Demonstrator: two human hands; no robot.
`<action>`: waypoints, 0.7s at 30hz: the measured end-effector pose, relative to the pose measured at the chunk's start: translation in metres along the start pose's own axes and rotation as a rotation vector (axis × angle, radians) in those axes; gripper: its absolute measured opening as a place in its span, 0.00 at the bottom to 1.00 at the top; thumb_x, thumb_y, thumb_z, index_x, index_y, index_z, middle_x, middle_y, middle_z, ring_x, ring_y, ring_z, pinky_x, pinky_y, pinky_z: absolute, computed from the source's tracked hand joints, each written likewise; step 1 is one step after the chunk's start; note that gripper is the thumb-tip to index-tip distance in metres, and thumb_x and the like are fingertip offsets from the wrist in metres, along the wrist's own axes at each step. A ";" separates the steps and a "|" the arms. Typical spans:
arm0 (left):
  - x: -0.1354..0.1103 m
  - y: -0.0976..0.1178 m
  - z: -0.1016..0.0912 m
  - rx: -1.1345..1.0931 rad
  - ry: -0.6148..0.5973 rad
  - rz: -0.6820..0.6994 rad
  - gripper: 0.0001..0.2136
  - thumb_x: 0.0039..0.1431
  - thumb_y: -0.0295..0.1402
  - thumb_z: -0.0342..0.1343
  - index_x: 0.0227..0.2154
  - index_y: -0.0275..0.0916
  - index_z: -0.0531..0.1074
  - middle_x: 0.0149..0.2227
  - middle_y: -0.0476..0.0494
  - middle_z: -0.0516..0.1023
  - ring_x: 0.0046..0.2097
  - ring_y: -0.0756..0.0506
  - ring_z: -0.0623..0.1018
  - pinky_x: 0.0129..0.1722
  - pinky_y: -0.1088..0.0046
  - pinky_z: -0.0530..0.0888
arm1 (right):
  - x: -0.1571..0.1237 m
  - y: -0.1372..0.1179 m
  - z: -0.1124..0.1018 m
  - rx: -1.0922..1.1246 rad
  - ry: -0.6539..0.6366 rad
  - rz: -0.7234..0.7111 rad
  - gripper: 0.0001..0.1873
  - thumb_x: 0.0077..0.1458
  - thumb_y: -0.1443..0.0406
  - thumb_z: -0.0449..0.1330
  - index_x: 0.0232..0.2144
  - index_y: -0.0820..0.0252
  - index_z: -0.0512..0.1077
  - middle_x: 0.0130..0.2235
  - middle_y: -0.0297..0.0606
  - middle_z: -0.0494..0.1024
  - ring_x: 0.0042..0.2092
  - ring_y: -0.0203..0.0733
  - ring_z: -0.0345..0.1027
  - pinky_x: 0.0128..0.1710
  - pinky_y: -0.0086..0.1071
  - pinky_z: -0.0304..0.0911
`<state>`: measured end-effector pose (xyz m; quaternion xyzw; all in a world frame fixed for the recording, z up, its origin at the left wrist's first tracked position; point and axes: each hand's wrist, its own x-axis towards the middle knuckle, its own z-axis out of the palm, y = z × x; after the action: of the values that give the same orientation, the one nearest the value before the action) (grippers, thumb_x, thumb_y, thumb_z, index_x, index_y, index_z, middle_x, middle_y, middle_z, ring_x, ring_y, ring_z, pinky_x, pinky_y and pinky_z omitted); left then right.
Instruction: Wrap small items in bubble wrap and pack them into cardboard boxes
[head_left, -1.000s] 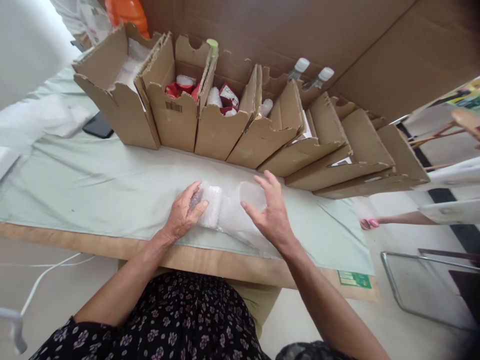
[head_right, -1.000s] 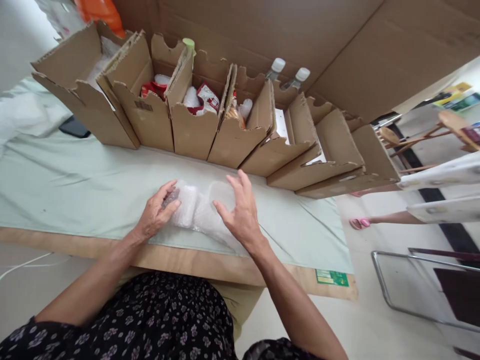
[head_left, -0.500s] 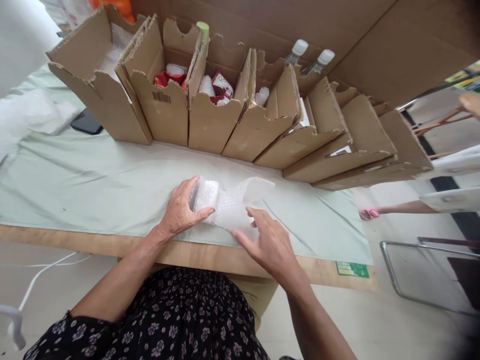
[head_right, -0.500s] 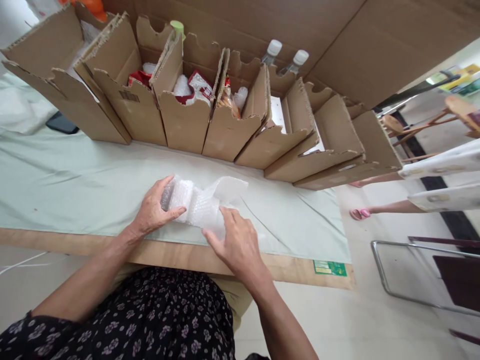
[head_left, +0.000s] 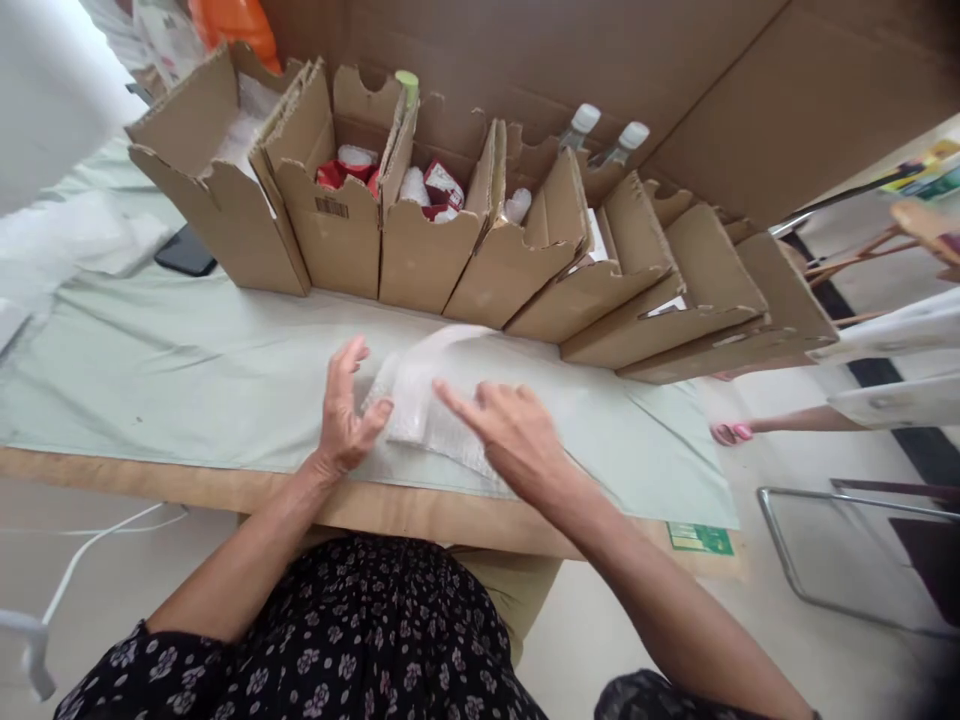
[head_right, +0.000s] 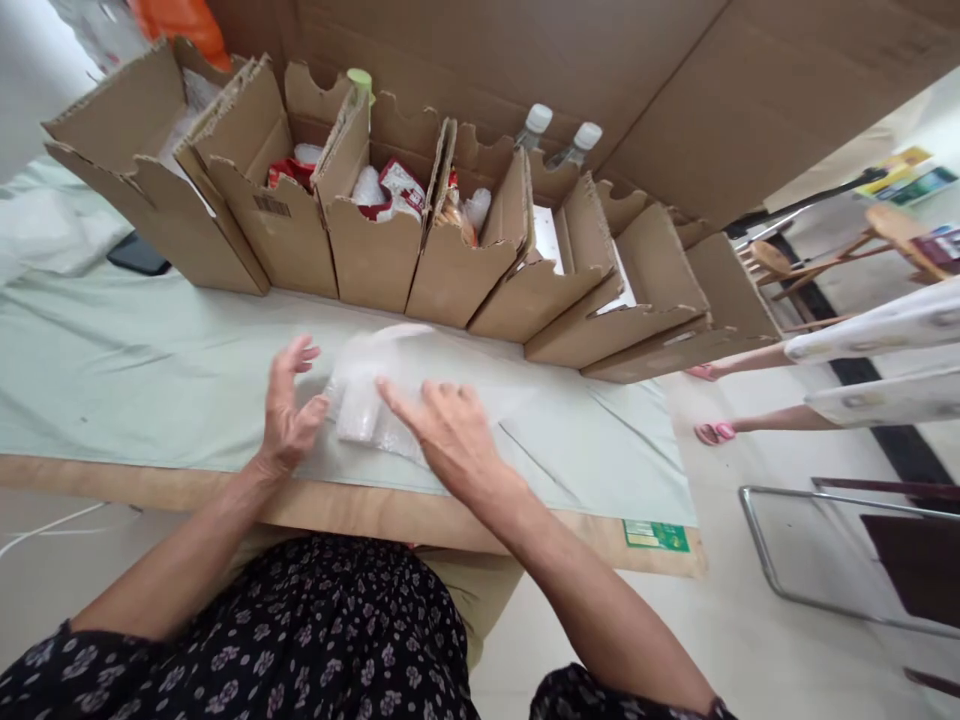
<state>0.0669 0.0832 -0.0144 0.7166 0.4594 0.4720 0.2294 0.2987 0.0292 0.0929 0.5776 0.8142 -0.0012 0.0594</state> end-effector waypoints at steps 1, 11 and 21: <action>-0.002 0.000 -0.003 0.031 0.072 0.024 0.37 0.67 0.60 0.39 0.71 0.43 0.48 0.68 0.31 0.60 0.65 0.34 0.69 0.62 0.50 0.69 | 0.006 -0.008 0.009 -0.018 -0.079 -0.044 0.40 0.63 0.78 0.43 0.69 0.40 0.62 0.41 0.44 0.79 0.37 0.48 0.70 0.41 0.44 0.63; -0.006 0.012 -0.001 0.239 -0.093 0.374 0.20 0.57 0.45 0.61 0.52 0.49 0.76 0.62 0.40 0.74 0.70 0.27 0.63 0.68 0.39 0.56 | -0.004 -0.003 0.002 0.095 -0.288 -0.213 0.36 0.55 0.64 0.67 0.66 0.51 0.68 0.60 0.55 0.74 0.54 0.62 0.72 0.52 0.55 0.64; 0.001 0.019 0.017 0.208 -0.162 0.339 0.04 0.61 0.33 0.60 0.37 0.41 0.77 0.34 0.46 0.78 0.40 0.42 0.77 0.60 0.46 0.64 | 0.109 0.114 -0.132 -0.113 0.207 0.162 0.19 0.66 0.65 0.53 0.49 0.51 0.81 0.50 0.41 0.84 0.50 0.52 0.78 0.49 0.45 0.69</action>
<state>0.0902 0.0772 -0.0067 0.8390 0.3587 0.3948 0.1076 0.3573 0.1791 0.2209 0.6343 0.7653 0.1093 0.0073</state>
